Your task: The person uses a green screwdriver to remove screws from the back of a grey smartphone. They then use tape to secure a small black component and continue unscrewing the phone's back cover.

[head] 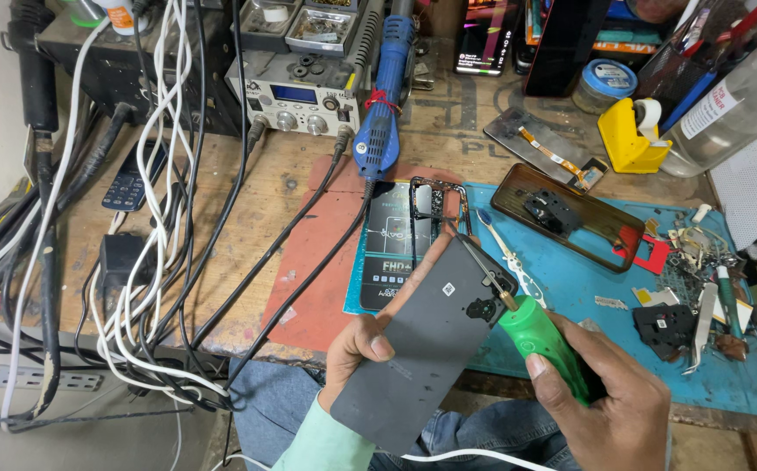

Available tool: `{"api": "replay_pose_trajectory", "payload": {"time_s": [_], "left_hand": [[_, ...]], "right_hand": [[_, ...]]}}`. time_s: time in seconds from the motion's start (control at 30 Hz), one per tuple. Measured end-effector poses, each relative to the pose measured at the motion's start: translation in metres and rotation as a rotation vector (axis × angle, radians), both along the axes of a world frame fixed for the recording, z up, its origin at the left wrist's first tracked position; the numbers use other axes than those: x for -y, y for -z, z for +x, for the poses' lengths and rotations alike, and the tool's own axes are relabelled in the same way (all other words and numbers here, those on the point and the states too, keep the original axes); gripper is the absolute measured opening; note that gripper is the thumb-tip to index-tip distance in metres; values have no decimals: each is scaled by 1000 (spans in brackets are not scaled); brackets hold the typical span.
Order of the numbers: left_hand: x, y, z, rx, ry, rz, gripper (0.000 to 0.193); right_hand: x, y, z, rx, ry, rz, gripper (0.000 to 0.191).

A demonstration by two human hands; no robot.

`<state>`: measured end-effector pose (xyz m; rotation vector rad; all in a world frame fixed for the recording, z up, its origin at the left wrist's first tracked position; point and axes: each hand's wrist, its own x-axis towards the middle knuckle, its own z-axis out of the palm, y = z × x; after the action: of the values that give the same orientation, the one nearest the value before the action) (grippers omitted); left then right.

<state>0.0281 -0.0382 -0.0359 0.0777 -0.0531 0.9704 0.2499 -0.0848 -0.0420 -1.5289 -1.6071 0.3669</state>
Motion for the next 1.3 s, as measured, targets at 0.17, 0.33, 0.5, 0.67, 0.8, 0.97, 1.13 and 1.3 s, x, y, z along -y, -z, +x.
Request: {"api": "replay_pose_trajectory", "payload": {"time_s": [0.17, 0.33, 0.5, 0.67, 0.8, 0.97, 1.13, 1.3], "left_hand": [[-1, 4, -1, -9, -11, 2, 125], [-2, 7, -2, -10, -8, 34, 127], [-4, 9, 0, -53, -124, 23, 125], [-8, 8, 2, -40, -215, 120, 119], [-13, 8, 2, -4, -263, 117, 110], [-18, 7, 0, 175, -294, 122, 97], [-20, 6, -1, 230, -314, 76, 93], [-19, 5, -1, 96, -228, 162, 94]], "right_hand": [[1, 8, 3, -71, 36, -93, 49], [3, 17, 5, -68, 50, -49, 48], [0, 23, 18, -366, 77, -86, 56], [9, 20, 24, -123, -118, -178, 51], [9, 20, 18, -103, -175, -212, 45], [3, 25, 18, 43, -311, -180, 49], [1, 25, 24, 25, -403, -159, 49], [-3, 12, 18, -10, -384, -186, 50]]}}
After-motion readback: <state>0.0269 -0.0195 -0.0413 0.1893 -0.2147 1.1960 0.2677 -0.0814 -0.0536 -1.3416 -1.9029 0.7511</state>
